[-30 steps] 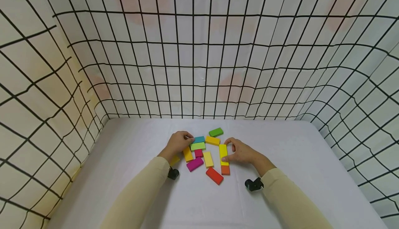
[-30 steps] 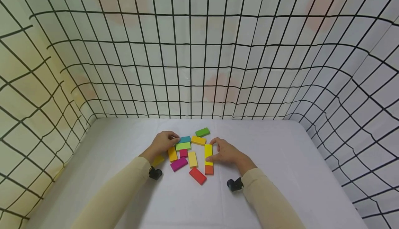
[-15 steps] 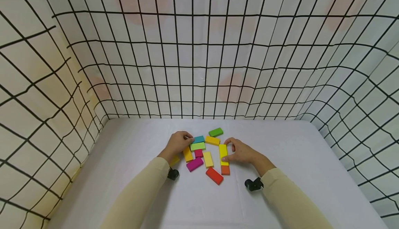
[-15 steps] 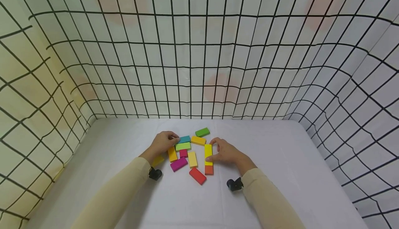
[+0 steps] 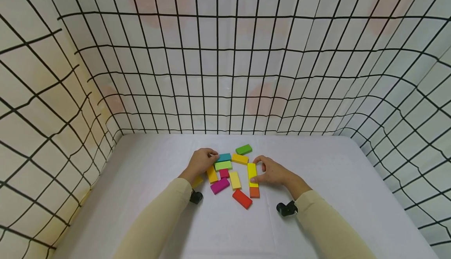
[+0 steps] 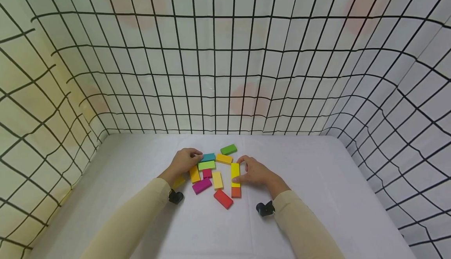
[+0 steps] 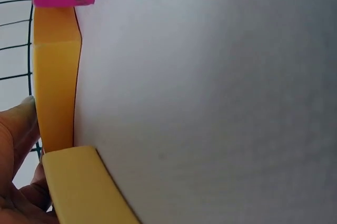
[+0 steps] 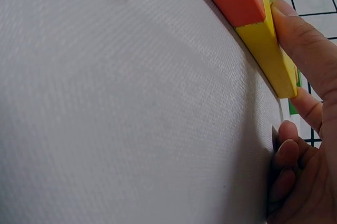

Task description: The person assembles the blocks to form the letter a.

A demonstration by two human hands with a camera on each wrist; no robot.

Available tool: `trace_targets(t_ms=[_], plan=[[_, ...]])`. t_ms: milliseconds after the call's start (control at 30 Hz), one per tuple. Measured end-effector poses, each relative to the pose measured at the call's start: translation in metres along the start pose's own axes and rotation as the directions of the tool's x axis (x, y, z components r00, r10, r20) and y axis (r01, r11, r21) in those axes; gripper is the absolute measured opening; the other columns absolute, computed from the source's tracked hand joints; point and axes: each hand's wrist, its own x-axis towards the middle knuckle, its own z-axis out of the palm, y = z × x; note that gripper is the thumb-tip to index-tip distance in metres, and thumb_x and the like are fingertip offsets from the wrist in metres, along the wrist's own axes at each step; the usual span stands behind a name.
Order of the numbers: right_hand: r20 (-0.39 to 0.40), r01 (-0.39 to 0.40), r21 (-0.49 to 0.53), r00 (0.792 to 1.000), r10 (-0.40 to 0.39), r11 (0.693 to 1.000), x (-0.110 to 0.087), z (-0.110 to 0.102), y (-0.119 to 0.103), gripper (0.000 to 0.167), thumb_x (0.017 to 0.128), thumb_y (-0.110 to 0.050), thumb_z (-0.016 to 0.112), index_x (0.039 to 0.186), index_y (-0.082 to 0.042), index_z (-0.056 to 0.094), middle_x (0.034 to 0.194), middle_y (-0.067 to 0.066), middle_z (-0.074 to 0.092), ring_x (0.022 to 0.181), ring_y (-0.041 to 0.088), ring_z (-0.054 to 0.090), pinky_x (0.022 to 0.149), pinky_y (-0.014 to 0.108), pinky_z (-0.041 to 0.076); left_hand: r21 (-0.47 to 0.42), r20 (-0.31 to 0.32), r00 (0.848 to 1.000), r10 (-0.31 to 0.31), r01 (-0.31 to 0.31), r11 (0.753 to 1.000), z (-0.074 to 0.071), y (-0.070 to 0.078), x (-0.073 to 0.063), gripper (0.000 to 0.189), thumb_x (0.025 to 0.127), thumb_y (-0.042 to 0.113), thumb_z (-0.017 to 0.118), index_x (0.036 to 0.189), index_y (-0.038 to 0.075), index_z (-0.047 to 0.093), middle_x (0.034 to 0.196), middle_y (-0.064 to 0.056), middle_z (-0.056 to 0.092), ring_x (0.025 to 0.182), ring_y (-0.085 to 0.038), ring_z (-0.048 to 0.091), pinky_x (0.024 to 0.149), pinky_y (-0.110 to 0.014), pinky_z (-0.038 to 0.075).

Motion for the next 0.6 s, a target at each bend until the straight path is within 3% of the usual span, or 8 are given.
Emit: trace_targets(t_ms=[333, 600], plan=[[-0.005, -0.004, -0.006, 1.0, 0.004, 1.0, -0.0017, -0.0006, -0.0033, 0.069, 0.075, -0.045, 0.089, 0.13, -0.024, 0.052, 0.099, 0.007, 0.05, 0.091, 0.021, 0.05, 0.071, 0.033, 0.04, -0.003, -0.012, 1.0, 0.004, -0.004, 1.0, 0.0029, -0.0019, 0.0025, 0.03, 0.1, 0.035, 0.065, 0.121, 0.017, 0.075, 0.117, -0.009, 0.071, 0.096, -0.023, 0.06, 0.087, -0.034, 0.054], [-0.006, -0.01, -0.001, 1.0, 0.01, 1.0, -0.0015, -0.0002, -0.0026, 0.072, 0.074, -0.047, 0.09, 0.131, -0.023, 0.052, 0.099, 0.007, 0.05, 0.091, 0.022, 0.05, 0.073, 0.034, 0.04, -0.016, -0.001, 1.0, -0.008, 0.008, 1.0, 0.0016, 0.0001, -0.0006, 0.042, 0.099, 0.042, 0.064, 0.135, 0.02, 0.066, 0.12, -0.011, 0.067, 0.096, -0.024, 0.059, 0.082, -0.033, 0.055]])
